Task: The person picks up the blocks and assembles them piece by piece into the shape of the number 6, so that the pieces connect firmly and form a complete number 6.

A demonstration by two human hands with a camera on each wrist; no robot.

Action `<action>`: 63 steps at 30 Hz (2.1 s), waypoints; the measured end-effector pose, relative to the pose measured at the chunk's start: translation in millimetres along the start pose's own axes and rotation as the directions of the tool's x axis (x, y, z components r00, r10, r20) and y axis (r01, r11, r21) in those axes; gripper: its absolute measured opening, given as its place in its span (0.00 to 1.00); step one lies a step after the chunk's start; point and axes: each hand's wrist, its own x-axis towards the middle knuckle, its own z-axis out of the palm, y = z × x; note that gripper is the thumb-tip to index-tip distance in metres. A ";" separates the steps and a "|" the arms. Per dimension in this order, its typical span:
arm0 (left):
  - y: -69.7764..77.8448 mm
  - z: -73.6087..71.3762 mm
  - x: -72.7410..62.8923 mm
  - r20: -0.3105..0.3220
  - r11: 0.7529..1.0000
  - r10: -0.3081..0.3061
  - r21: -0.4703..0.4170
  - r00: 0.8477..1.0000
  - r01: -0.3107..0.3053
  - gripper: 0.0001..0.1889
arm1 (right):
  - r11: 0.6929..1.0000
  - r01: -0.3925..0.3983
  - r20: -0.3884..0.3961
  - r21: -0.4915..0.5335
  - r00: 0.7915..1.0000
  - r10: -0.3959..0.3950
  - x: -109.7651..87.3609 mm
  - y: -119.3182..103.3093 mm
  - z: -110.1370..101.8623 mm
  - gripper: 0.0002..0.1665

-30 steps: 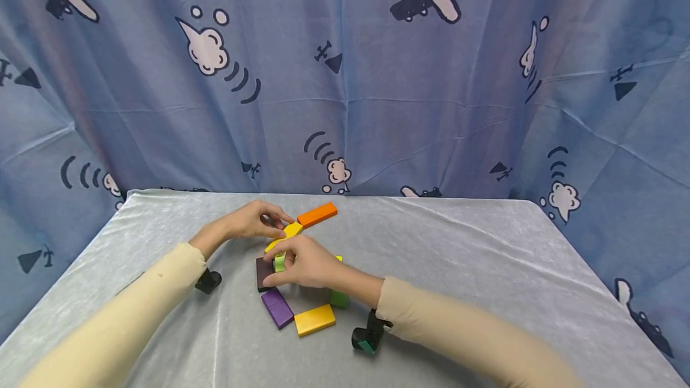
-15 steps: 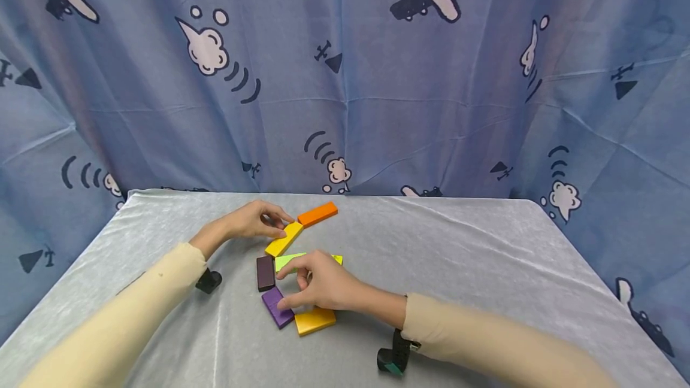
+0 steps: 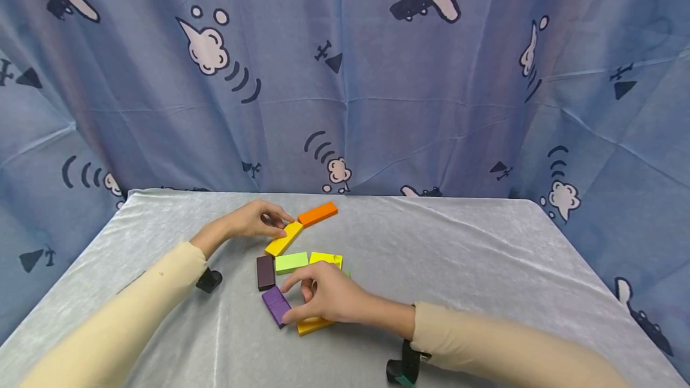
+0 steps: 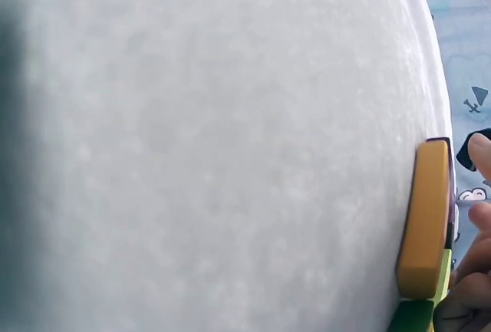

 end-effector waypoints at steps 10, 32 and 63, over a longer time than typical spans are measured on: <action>-0.9 0.2 -0.8 0.006 1.000 -0.010 -0.009 1.000 0.010 0.17 | 0.999 -0.008 -0.001 -0.033 1.000 0.008 0.3 -3.9 7.3 0.16; -0.8 -0.5 0.8 0.014 1.000 -0.003 -0.001 1.000 0.003 0.17 | 0.998 -0.036 0.008 -0.047 0.999 0.037 6.7 -1.9 10.4 0.12; 0.1 -0.7 0.4 0.012 1.000 -0.009 -0.002 1.000 0.009 0.16 | 0.997 -0.025 0.047 -0.071 0.998 0.028 9.5 -5.0 3.3 0.13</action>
